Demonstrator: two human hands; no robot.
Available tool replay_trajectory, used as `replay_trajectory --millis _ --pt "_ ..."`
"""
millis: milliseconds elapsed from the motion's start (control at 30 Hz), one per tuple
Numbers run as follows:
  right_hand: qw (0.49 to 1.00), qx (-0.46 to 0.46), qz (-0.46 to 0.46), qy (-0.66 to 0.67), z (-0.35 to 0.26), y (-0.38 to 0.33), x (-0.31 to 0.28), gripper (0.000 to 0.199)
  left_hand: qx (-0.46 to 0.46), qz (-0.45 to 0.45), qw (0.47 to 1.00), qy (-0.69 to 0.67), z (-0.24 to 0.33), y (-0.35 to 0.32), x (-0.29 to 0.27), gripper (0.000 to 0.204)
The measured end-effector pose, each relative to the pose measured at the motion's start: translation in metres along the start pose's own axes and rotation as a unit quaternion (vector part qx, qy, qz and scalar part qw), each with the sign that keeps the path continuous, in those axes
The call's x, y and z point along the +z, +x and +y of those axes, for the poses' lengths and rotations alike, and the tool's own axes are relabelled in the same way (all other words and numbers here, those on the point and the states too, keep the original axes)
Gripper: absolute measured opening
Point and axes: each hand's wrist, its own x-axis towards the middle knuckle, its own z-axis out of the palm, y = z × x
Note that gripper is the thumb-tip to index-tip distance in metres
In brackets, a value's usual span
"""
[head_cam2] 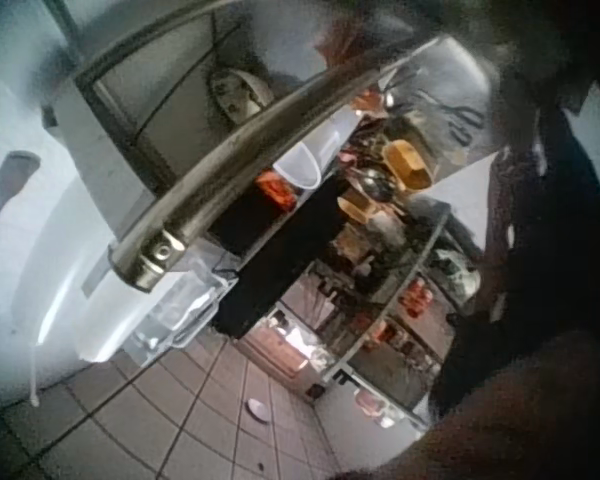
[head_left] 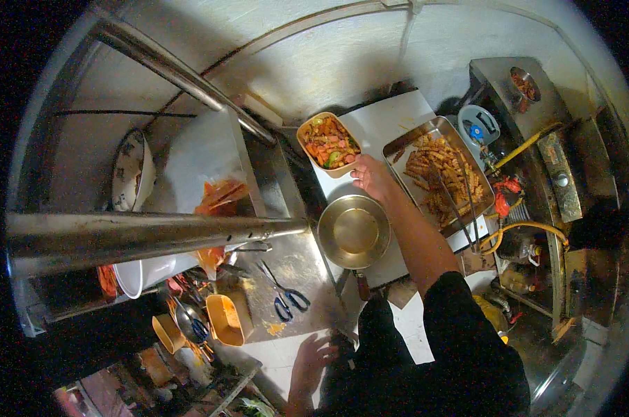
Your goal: The person assembles a food order by cutting and mixing cooked items in a bowl, adding vegetables and sliced meat, then transferring the mixture into a container. They place the container in a microwave, retrieve a second container, add noodles, and pack both into a takeout box.
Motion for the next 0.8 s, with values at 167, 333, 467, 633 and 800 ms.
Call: replay_trajectory --millis 167,333,467,633,800 --pt "0.998 -0.009 0.008 -0.055 0.016 0.022 -0.012 0.041 0.023 0.018 0.999 -0.035 -0.007 -0.012 -0.013 0.060" --pt "0.996 -0.009 0.064 -0.054 0.000 -0.015 0.002 0.059 0.044 -0.034 0.998 0.000 -0.009 -0.024 -0.021 0.060" --pt "0.996 -0.055 0.065 0.011 -0.032 -0.129 0.036 0.075 0.053 -0.067 0.995 0.050 -0.010 -0.037 -0.020 0.061" --pt "0.902 -0.175 -0.185 0.347 -0.031 -0.367 0.066 0.090 0.097 -0.220 0.969 0.056 -0.026 -0.062 -0.016 0.059" --pt "0.856 -0.341 -0.228 0.314 0.002 -0.591 0.050 0.090 0.094 -0.371 0.907 0.174 -0.084 -0.091 -0.002 0.063"
